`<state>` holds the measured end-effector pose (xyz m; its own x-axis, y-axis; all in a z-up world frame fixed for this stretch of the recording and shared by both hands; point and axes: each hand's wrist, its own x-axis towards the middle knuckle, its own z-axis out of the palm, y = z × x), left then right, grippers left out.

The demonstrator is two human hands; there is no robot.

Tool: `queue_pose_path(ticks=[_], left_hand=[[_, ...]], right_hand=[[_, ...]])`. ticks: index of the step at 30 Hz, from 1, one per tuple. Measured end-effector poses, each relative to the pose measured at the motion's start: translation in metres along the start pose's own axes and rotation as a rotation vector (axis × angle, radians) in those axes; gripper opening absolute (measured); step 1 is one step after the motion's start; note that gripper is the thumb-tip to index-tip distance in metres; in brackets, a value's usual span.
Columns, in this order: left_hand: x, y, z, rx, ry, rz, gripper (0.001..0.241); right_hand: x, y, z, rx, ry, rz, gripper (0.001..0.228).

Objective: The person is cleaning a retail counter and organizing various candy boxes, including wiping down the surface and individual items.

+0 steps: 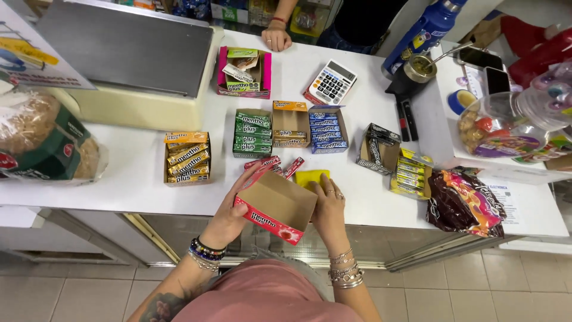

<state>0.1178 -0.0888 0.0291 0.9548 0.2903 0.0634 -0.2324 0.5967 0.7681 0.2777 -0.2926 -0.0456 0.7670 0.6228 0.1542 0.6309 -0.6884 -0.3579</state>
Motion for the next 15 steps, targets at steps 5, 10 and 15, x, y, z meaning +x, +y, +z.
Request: queue_pose_path(ticks=[5, 10, 15], left_hand=[[-0.009, 0.0, -0.013, -0.223, 0.049, -0.086, 0.091], [-0.012, -0.002, -0.005, -0.492, 0.417, -0.352, 0.068], [-0.009, -0.008, 0.006, -0.438, -0.016, -0.098, 0.068]], right_hand=[[-0.002, 0.019, 0.008, -0.101, 0.132, 0.015, 0.043], [-0.062, -0.038, -0.088, 0.544, 0.397, 0.463, 0.03], [-0.125, -0.124, -0.126, 0.5, 0.402, 0.286, 0.032]])
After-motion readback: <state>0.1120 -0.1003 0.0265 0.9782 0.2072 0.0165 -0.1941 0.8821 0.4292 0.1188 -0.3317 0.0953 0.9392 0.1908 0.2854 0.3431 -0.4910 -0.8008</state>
